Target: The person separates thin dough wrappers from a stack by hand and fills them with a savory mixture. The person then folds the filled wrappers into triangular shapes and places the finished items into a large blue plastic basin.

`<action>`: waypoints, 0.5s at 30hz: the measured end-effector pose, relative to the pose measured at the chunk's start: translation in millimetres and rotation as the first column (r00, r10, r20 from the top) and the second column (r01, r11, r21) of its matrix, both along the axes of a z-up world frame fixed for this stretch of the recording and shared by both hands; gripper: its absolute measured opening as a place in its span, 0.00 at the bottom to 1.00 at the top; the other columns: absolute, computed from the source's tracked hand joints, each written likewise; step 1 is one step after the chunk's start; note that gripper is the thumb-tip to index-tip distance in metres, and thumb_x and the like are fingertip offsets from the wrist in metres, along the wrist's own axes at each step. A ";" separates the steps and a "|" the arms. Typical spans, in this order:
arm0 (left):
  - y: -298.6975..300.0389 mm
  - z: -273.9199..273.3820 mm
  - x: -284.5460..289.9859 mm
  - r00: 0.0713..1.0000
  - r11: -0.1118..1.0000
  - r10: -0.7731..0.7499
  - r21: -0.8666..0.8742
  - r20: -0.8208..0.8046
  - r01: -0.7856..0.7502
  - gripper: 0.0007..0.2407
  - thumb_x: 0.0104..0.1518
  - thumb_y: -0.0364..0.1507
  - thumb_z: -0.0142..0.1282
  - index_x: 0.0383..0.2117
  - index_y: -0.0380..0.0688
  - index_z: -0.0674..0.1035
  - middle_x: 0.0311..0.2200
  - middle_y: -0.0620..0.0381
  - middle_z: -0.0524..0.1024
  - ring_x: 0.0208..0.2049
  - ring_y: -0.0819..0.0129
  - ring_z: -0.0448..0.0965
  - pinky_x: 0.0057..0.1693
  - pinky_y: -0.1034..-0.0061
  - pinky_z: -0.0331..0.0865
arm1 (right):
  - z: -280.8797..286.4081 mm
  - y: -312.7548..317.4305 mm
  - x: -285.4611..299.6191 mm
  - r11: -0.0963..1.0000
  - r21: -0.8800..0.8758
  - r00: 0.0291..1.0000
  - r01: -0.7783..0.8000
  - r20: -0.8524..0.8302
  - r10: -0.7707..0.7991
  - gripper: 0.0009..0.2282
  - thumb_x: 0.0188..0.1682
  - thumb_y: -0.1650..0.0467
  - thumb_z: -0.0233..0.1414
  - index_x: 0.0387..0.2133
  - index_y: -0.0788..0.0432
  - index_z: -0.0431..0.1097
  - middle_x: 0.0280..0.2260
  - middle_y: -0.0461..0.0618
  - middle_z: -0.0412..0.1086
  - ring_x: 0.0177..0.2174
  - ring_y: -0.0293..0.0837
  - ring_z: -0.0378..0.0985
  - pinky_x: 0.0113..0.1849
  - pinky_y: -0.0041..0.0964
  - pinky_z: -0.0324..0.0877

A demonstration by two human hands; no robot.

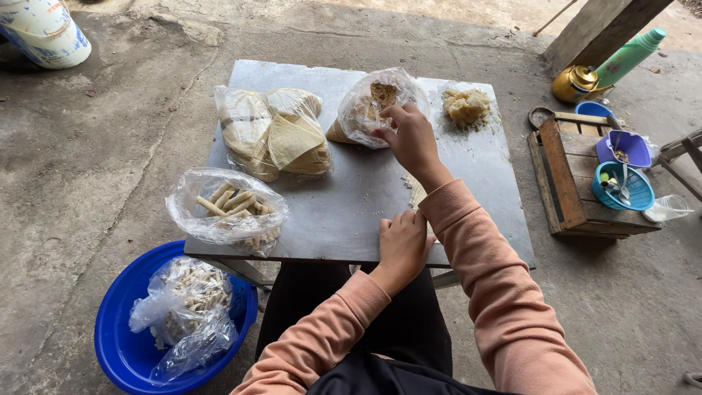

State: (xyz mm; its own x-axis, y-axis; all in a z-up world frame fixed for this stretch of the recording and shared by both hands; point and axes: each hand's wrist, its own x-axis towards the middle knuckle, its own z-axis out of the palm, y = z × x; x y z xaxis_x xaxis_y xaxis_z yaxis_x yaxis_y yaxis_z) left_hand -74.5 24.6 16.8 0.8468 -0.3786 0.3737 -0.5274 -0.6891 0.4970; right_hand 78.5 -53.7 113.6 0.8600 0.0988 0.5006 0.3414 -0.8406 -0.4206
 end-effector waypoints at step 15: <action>-7.9 -9.9 -3.5 1.000 0.995 -0.025 -0.095 0.008 0.025 0.10 0.54 0.26 0.59 0.40 0.43 0.73 0.35 0.55 0.75 0.39 0.59 0.77 0.46 0.63 0.63 | -2.1 2.9 11.0 0.985 0.026 0.985 -0.173 -0.010 0.173 0.06 0.48 0.74 0.59 0.38 0.61 0.77 0.35 0.54 0.72 0.31 0.48 0.78 0.35 0.40 0.74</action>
